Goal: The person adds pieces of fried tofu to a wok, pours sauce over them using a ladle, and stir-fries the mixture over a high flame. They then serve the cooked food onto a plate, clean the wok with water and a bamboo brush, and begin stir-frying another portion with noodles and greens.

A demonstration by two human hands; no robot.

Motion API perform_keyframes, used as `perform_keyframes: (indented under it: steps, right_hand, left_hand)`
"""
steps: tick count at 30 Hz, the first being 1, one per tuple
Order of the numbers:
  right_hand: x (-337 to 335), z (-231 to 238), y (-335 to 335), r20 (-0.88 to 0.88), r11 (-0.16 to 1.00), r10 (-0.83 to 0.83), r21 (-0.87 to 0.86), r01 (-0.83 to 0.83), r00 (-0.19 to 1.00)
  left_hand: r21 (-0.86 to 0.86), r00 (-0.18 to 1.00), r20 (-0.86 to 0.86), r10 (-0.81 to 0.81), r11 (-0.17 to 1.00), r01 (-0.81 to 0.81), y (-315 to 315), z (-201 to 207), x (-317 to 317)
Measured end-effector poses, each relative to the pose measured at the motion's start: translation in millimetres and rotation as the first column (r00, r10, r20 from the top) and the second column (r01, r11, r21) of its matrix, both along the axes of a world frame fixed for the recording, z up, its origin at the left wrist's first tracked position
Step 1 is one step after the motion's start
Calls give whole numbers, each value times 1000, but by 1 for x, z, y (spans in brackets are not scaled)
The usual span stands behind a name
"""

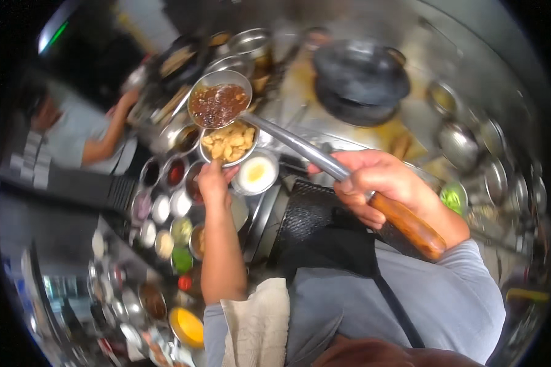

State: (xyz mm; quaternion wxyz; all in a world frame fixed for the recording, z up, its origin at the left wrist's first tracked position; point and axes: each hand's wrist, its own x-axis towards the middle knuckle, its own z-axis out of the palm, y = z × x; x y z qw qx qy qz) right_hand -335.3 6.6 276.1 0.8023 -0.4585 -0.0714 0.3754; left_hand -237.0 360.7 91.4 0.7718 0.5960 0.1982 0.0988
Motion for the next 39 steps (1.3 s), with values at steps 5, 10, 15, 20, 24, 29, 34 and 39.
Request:
perform_keyframes:
  steps: [5, 10, 15, 20, 24, 29, 34, 39]
  right_hand:
    - [20, -15, -100, -26, 960, -281, -20, 281, 959]
    - [67, -39, -183, -8, 907, -420, -32, 420, 907]
    - [133, -77, -244, 136, 788, -514, -313, 530, 847]
    - [170, -120, -270, 115, 689, -597, -434, 581, 794]
    - [162, -129, -280, -28, 740, -653, -235, 630, 757]
    - [138, -110, -274, -71, 773, -632, -124, 622, 771]
    - [114, -88, -241, -84, 763, -646, -25, 646, 759]
    - [109, -71, -204, -41, 701, -709, -152, 697, 704]
  left_hand:
    - [-116, 978, 26, -207, 971, 209, -143, -10, 88]
    - [-71, 961, 31, -274, 959, 275, -233, -26, 160]
    - [-66, 973, -37, -229, 972, 226, -277, -32, 199]
    - [-51, 971, -64, -229, 973, 226, -290, -43, 217]
    - [-40, 971, -50, -232, 972, 230, -283, -51, 225]
    - [1, 958, -45, -282, 959, 283, -280, -57, 244]
    - [-31, 923, -21, -384, 923, 383, -295, -55, 263]
    - [-34, 884, -125, -451, 892, 450, -308, -50, 288]
